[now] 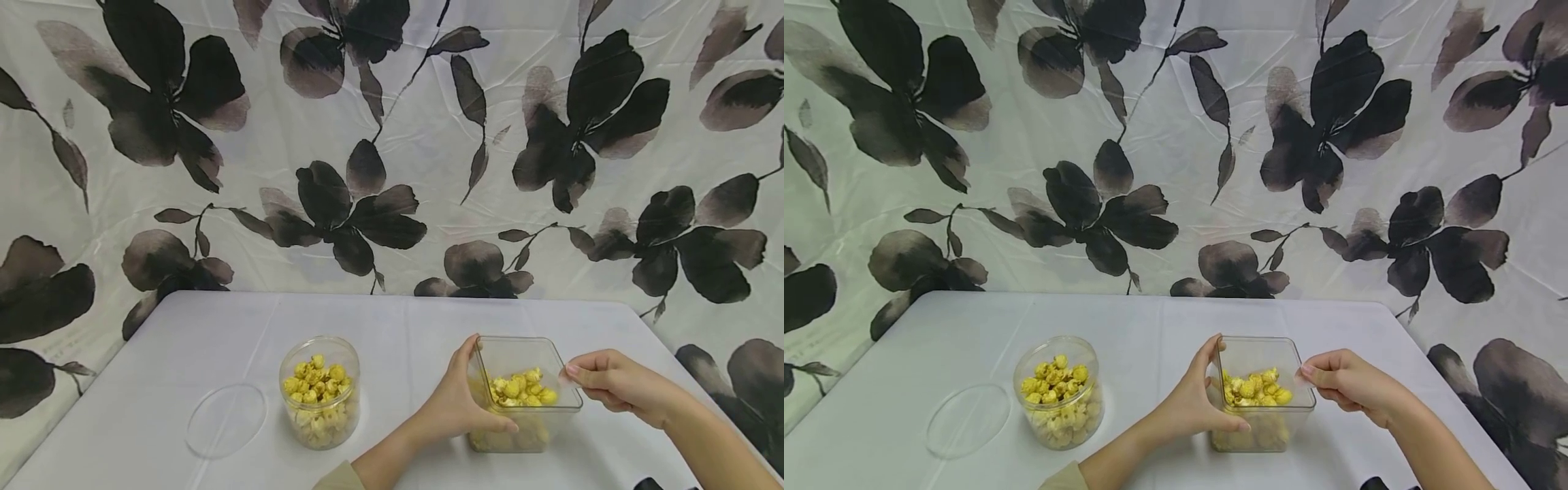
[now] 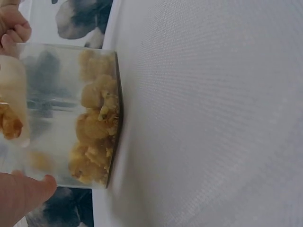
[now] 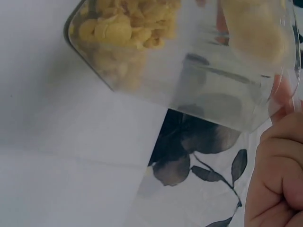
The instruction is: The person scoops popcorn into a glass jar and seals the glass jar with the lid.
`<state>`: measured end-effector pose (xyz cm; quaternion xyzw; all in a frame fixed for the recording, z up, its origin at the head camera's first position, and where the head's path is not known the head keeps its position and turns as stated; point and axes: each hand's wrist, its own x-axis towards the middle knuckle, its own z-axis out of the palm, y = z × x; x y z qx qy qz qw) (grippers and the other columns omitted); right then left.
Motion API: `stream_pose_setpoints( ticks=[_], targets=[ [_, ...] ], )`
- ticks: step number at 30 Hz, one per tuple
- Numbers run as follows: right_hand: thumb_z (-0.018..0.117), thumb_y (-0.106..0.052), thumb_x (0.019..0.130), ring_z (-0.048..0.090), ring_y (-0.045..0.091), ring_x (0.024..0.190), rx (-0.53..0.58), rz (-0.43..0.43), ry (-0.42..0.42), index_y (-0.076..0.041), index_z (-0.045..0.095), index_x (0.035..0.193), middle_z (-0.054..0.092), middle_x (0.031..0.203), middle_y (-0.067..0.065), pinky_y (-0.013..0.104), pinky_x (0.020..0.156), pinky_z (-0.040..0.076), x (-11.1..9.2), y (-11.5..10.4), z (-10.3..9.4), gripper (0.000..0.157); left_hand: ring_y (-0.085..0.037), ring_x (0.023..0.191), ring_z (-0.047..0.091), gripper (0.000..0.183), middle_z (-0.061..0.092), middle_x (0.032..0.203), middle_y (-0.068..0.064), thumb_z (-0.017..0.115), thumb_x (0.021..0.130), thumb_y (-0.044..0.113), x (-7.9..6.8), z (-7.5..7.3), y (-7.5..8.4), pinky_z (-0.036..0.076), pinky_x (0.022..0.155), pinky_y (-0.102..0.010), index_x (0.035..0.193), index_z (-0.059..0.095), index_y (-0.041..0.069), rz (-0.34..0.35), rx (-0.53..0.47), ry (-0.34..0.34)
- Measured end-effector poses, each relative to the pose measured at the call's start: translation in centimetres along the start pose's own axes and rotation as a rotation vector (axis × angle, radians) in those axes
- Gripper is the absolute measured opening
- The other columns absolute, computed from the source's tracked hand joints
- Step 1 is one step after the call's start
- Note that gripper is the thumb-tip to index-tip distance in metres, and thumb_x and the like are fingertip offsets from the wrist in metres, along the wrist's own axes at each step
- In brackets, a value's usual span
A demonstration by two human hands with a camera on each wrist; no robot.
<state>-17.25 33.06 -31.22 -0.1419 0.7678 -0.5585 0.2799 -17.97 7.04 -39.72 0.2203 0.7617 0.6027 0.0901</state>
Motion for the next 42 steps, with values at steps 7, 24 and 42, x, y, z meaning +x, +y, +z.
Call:
stream_pose_setpoints(
  ticks=[7, 24, 42],
  targets=[
    [0.043, -0.015, 0.1, 0.018, 0.007, 0.043, -0.023, 0.04, 0.085, 0.002, 0.064, 0.097, 0.035, 0.055, -0.01, 0.031, 0.039, 0.009, -0.2, 0.1, 1.1, 0.027, -0.021, 0.135, 0.025, 0.122, 0.023, 0.147, -0.001, 0.09, 0.057, 0.028, -0.1, 0.0, -0.1, 0.026, 0.105, -0.05, 0.149, 0.01, 0.027, -0.003, -0.011, -0.003],
    [0.04, -0.014, 0.101, 0.011, 0.012, 0.043, -0.01, -0.025, 0.022, -0.012, 0.068, 0.096, 0.031, 0.055, -0.01, 0.034, 0.04, 0.005, -0.4, 0.4, -0.1, 0.028, -0.022, 0.135, 0.025, 0.122, 0.023, 0.148, -0.002, 0.09, 0.057, 0.027, -0.1, 0.0, 0.0, 0.026, 0.105, -0.05, 0.149, 0.011, 0.026, -0.005, 0.0, 0.008],
    [0.041, -0.013, 0.1, 0.013, 0.012, 0.044, -0.016, -0.052, -0.134, -0.015, 0.069, 0.093, 0.035, 0.058, -0.011, 0.033, 0.039, 0.007, 1.0, -0.2, -1.7, 0.029, -0.023, 0.135, 0.025, 0.123, 0.023, 0.148, -0.002, 0.09, 0.056, 0.029, 0.0, 0.1, -0.2, 0.027, 0.105, -0.05, 0.149, 0.01, 0.026, -0.006, 0.008, 0.006]
  ],
)
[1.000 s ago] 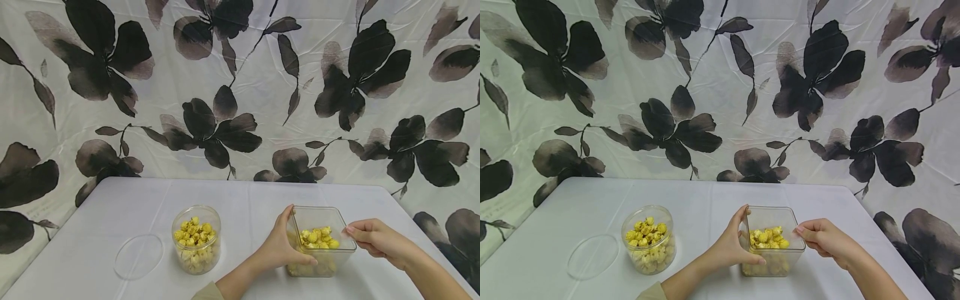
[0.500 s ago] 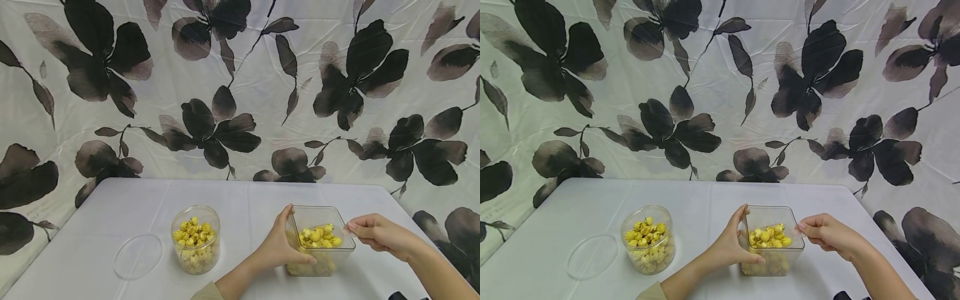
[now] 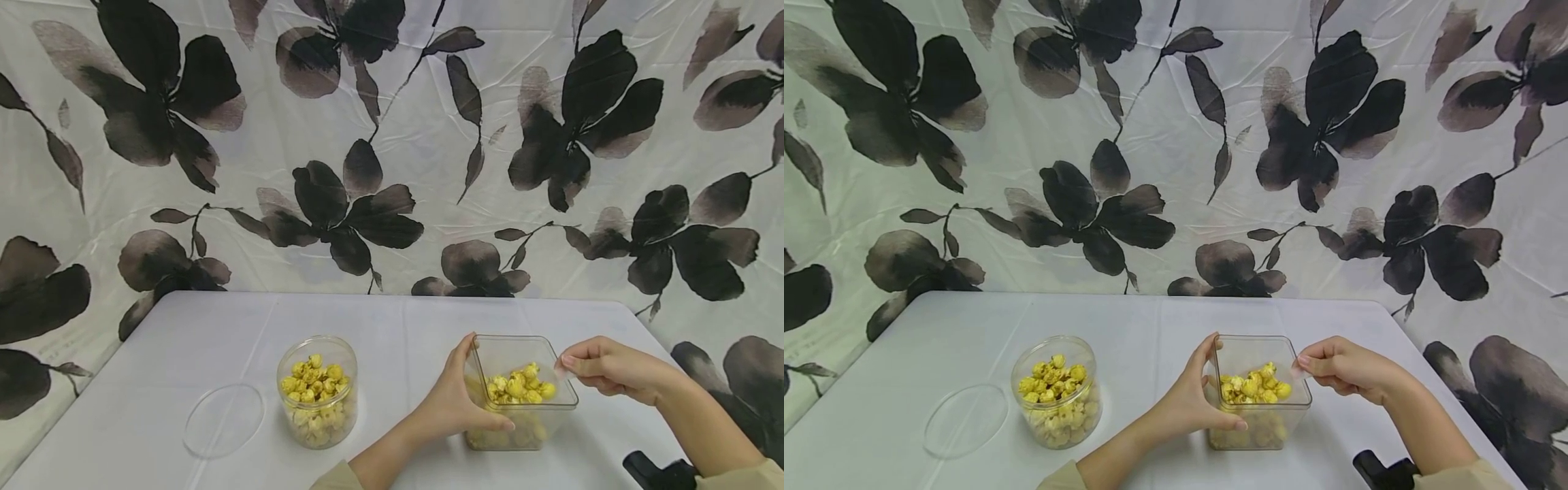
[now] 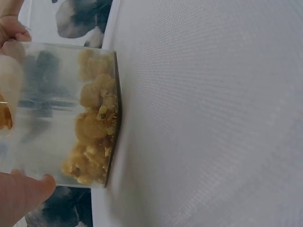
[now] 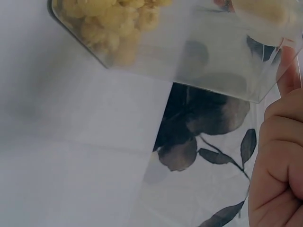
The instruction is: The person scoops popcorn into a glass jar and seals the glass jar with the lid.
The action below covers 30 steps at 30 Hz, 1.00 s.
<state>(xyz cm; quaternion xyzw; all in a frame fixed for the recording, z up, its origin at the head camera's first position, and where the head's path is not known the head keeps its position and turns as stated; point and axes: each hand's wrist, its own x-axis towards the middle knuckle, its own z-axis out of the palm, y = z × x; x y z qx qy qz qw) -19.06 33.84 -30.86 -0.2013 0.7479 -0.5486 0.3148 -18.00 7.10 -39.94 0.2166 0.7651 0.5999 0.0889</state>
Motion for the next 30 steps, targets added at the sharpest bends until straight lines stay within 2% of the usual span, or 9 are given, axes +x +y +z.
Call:
stream_pose_setpoints(
  ticks=[10, 25, 30],
  targets=[
    [0.04, -0.015, 0.101, 0.014, 0.011, 0.044, 0.079, 0.058, 0.05, -0.012, 0.068, 0.093, 0.034, 0.057, -0.009, 0.031, 0.041, 0.006, -0.9, 0.3, 0.3, 0.03, -0.023, 0.135, 0.025, 0.123, 0.023, 0.148, -0.001, 0.09, 0.056, 0.029, 0.0, 0.0, -0.1, 0.027, 0.105, -0.05, 0.149, 0.011, 0.026, 0.0, -0.009, 0.005],
    [0.038, -0.011, 0.1, 0.018, 0.007, 0.045, 0.198, 0.075, 0.162, -0.011, 0.067, 0.094, 0.038, 0.057, -0.01, 0.028, 0.041, 0.008, -1.7, 1.0, 1.5, 0.029, -0.024, 0.135, 0.024, 0.124, 0.024, 0.147, -0.002, 0.091, 0.055, 0.029, -0.1, 0.0, 0.0, 0.024, 0.106, -0.051, 0.149, 0.01, 0.025, 0.001, -0.012, 0.006],
    [0.036, -0.011, 0.101, 0.017, 0.007, 0.045, 0.232, 0.076, 0.172, -0.011, 0.066, 0.095, 0.039, 0.058, -0.009, 0.028, 0.041, 0.008, -1.9, 1.2, 1.8, 0.03, -0.024, 0.135, 0.024, 0.123, 0.024, 0.147, 0.001, 0.09, 0.056, 0.031, -0.1, -0.1, 0.0, 0.026, 0.105, -0.051, 0.149, 0.01, 0.027, 0.0, -0.009, 0.002]
  ],
)
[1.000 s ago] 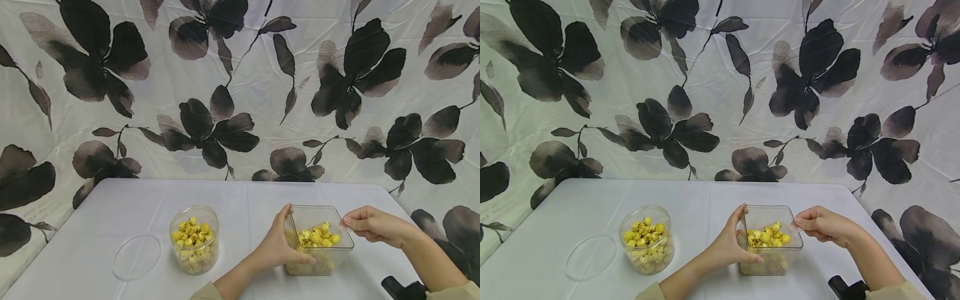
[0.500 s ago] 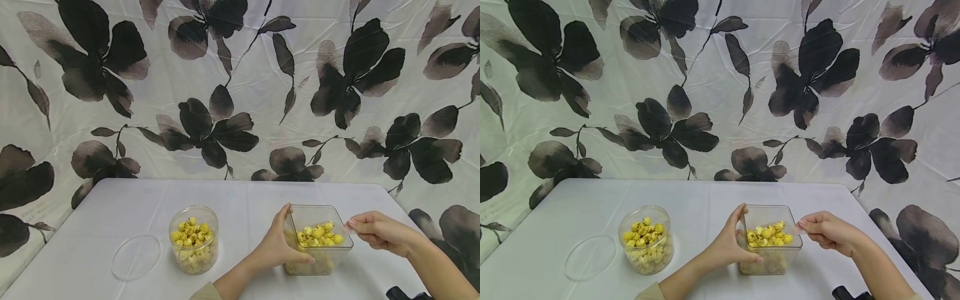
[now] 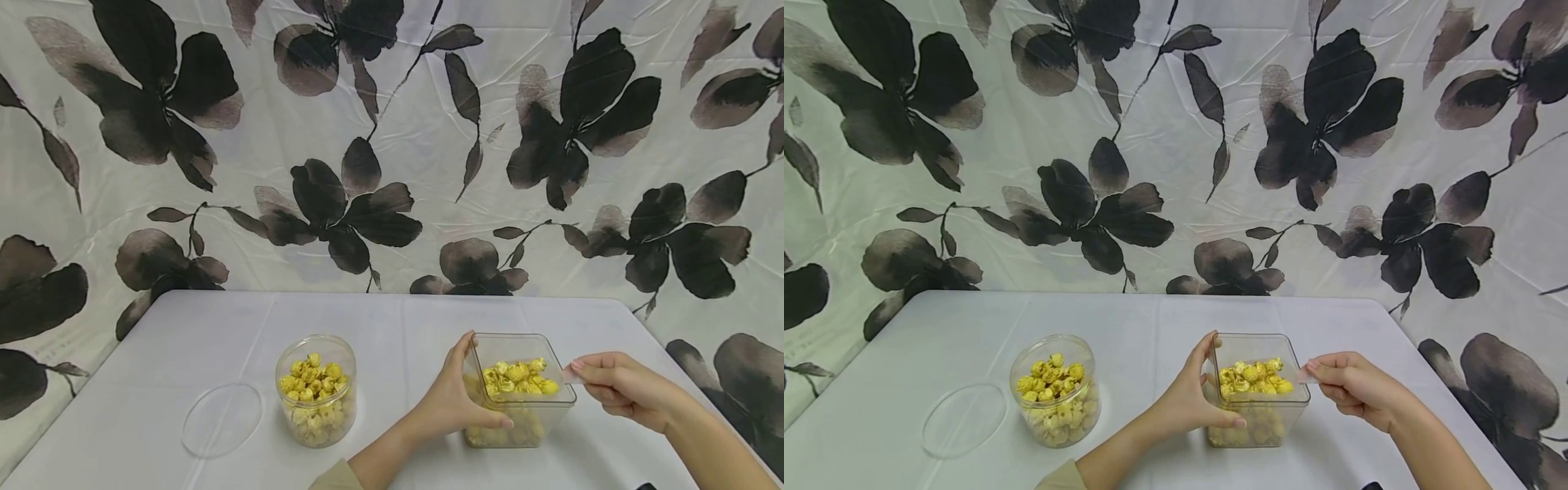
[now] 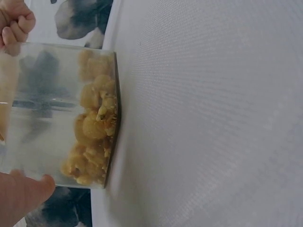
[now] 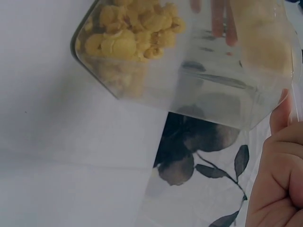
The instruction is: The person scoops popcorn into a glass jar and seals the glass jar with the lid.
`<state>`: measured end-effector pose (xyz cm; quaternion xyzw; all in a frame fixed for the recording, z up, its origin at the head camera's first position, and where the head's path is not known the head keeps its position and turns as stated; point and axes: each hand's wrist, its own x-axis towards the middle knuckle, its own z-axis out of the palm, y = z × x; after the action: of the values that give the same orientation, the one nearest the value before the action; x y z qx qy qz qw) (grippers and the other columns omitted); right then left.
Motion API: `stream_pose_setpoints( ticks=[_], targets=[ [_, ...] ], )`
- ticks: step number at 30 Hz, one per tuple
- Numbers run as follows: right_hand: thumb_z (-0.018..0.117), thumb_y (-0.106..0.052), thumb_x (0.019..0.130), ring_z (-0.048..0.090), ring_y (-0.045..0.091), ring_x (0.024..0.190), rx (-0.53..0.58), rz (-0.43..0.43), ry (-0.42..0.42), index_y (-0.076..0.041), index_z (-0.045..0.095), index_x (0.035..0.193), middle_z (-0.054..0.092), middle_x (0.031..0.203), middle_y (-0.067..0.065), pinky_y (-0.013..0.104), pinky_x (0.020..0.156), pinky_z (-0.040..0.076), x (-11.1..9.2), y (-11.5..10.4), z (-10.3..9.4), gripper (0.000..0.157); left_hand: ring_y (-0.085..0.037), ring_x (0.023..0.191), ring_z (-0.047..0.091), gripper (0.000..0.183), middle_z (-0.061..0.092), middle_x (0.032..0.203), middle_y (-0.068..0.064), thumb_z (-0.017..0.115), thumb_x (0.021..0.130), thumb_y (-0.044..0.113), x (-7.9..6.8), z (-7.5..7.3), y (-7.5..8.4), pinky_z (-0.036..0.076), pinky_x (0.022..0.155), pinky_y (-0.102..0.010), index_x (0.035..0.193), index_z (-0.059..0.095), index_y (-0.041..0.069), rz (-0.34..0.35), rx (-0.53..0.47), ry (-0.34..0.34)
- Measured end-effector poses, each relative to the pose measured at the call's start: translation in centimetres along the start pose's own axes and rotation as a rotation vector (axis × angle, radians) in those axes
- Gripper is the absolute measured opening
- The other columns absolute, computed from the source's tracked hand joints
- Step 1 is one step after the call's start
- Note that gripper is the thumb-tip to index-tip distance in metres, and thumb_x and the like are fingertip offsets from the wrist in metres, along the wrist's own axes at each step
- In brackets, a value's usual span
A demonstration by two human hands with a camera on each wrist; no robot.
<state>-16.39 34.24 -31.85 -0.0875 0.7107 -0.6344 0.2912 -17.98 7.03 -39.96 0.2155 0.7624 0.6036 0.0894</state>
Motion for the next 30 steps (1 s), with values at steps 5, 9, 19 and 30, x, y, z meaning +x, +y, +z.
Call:
stream_pose_setpoints(
  ticks=[5, 9, 19, 30],
  targets=[
    [0.037, -0.012, 0.101, 0.016, 0.008, 0.045, 0.003, 0.006, -0.01, -0.011, 0.067, 0.097, 0.038, 0.058, -0.009, 0.028, 0.042, 0.008, -0.19, -0.01, -0.05, 0.03, -0.023, 0.135, 0.025, 0.123, 0.025, 0.147, 0.002, 0.09, 0.057, 0.032, 0.01, -0.03, 0.0, 0.027, 0.104, -0.051, 0.149, 0.009, 0.028, 0.002, 0.001, -0.006],
    [0.038, -0.012, 0.101, 0.017, 0.007, 0.044, -0.007, 0.004, -0.01, -0.011, 0.067, 0.098, 0.039, 0.058, -0.01, 0.028, 0.041, 0.008, -0.22, -0.02, -0.12, 0.029, -0.024, 0.135, 0.025, 0.123, 0.025, 0.146, 0.003, 0.09, 0.057, 0.032, 0.01, -0.05, 0.04, 0.027, 0.104, -0.052, 0.149, 0.009, 0.029, -0.001, -0.001, -0.009],
    [0.036, -0.012, 0.102, 0.01, 0.012, 0.046, 0.059, -0.019, -0.049, -0.012, 0.067, 0.098, 0.037, 0.058, -0.01, 0.029, 0.042, 0.005, -0.38, 0.16, -0.2, 0.032, -0.024, 0.135, 0.025, 0.122, 0.025, 0.146, 0.002, 0.09, 0.057, 0.031, 0.01, -0.02, 0.03, 0.026, 0.104, -0.052, 0.149, 0.01, 0.028, 0.005, -0.003, -0.007],
    [0.036, -0.011, 0.101, 0.011, 0.012, 0.045, 0.063, -0.033, -0.055, -0.012, 0.068, 0.098, 0.036, 0.057, -0.01, 0.03, 0.042, 0.005, -0.1, 0.15, -0.01, 0.032, -0.024, 0.134, 0.026, 0.122, 0.026, 0.145, 0.004, 0.09, 0.056, 0.032, 0.01, 0.0, 0.0, 0.027, 0.104, -0.052, 0.149, 0.01, 0.029, -0.005, -0.004, -0.002]
  ],
)
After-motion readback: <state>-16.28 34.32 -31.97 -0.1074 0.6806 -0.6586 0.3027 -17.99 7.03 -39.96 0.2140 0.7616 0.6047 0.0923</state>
